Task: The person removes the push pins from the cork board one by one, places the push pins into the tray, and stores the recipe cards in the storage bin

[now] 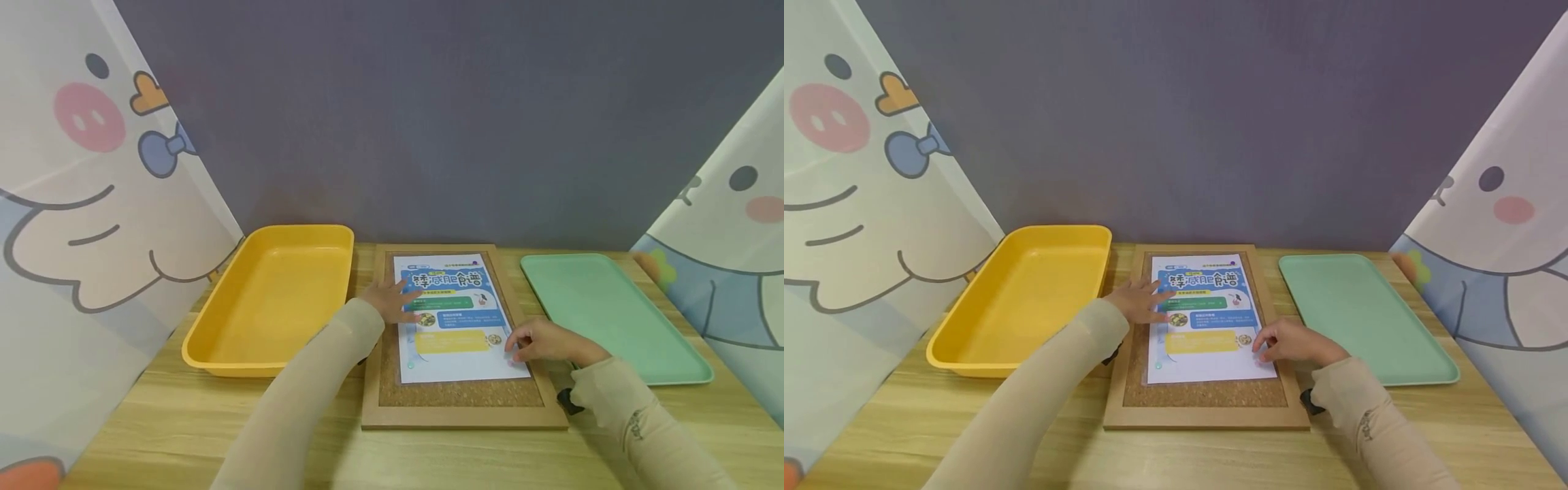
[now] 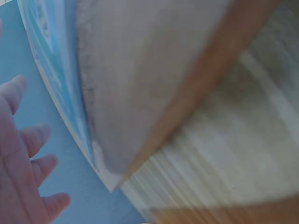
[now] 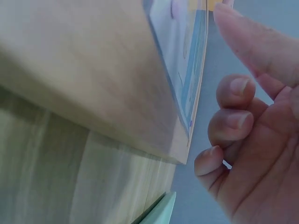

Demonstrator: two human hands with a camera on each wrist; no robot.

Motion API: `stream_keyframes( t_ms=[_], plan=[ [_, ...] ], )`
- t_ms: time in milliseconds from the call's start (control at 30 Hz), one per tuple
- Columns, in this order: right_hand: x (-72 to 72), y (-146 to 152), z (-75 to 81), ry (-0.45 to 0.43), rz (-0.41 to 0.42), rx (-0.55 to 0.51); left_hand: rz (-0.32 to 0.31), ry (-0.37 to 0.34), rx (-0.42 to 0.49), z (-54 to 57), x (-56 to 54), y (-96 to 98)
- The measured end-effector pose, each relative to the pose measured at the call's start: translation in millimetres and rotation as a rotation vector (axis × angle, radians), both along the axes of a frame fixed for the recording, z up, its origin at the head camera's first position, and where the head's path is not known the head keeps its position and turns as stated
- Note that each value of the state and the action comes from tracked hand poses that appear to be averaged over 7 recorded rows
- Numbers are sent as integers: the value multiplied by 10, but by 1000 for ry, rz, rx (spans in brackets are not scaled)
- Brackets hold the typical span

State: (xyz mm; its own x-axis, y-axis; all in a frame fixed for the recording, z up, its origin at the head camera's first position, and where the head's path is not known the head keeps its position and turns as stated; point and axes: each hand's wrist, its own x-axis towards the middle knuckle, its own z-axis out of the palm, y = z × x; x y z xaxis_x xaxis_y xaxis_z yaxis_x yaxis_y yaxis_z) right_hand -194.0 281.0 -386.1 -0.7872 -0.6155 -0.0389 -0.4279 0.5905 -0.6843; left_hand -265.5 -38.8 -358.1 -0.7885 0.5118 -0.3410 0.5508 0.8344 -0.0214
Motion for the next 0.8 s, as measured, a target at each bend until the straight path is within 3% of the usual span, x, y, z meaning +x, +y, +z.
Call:
stream_keyframes(
  t_ms=[233, 500, 800],
  plan=[
    [-12, -7, -50, -13, -1, -8, 5, 43, -29, -101, 1, -27],
    [-2, 5, -56, -208, -21, 57, -28, 76, -123, -143, 33, -14],
    [-22, 30, -18, -208, 4, 79, -14, 17, -99, -127, -25, -39]
  ],
)
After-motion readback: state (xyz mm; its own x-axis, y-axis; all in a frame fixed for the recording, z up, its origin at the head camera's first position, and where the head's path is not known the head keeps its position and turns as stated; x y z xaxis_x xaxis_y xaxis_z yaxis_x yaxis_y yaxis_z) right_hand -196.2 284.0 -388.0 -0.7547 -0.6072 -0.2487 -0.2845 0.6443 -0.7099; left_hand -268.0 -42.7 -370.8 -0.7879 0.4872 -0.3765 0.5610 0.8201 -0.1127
